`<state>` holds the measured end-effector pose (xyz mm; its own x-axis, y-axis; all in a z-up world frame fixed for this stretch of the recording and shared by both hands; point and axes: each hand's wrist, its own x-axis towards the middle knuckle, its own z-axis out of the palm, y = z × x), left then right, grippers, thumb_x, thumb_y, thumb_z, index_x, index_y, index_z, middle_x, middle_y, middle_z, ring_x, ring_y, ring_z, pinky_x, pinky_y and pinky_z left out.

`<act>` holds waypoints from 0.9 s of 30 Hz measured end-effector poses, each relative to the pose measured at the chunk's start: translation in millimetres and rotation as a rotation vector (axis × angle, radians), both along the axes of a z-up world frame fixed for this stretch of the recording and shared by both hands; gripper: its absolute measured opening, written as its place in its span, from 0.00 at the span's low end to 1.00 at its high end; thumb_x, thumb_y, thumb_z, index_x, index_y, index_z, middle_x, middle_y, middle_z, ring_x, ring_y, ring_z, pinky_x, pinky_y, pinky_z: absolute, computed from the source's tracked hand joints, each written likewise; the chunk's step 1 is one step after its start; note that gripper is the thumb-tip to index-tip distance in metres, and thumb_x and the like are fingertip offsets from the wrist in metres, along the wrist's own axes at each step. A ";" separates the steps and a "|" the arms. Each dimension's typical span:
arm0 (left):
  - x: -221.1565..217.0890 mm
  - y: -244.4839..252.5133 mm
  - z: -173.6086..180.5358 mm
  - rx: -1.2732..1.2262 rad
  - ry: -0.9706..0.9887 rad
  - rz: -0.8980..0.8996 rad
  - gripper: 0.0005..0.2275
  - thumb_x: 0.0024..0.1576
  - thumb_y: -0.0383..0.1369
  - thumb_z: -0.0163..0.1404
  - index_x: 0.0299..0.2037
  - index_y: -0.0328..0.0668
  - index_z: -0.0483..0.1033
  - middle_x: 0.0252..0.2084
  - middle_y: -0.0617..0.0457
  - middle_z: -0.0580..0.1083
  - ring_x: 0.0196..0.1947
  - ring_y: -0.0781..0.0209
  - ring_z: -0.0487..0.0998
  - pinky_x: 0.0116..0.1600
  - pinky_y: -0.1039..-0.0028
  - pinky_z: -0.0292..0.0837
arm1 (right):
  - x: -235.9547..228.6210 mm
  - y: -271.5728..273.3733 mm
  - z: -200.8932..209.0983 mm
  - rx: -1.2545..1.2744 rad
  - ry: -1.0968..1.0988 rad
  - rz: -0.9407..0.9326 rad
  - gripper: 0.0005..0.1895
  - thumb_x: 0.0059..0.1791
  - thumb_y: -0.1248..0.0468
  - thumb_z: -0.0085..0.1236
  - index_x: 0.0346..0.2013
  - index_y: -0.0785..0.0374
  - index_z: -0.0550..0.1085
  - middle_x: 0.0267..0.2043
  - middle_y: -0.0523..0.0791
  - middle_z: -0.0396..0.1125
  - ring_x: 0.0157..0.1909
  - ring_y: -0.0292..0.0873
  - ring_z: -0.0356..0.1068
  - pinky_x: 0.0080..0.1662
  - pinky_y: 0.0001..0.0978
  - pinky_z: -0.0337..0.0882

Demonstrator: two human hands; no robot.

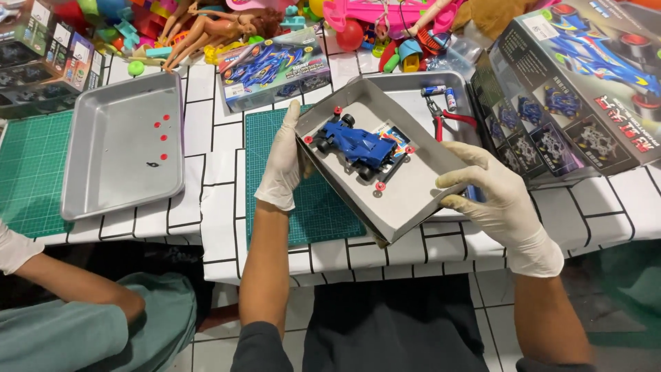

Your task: The person assembles a blue toy car by attaching red wheels and a black spoiler to the chassis. They use pliers to secure the parts and then place the completed car into a box.

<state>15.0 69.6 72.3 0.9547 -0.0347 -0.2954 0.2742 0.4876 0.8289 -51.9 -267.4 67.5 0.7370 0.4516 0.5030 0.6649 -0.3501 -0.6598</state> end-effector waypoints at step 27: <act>-122.4 -43.1 -56.3 0.495 -0.424 0.090 0.33 0.53 0.28 0.62 0.70 0.47 0.62 0.80 0.39 0.41 0.70 0.37 0.62 0.59 0.63 0.71 | -8.4 61.5 -64.7 0.036 -0.120 -0.313 0.06 0.48 0.69 0.73 0.36 0.59 0.80 0.49 0.51 0.75 0.46 0.52 0.77 0.45 0.40 0.76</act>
<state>-107.4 26.5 16.1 0.9847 0.0939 0.1465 -0.1496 0.0266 0.9884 -60.3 -205.9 2.8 0.7713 0.1930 0.6064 0.6027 -0.5274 -0.5988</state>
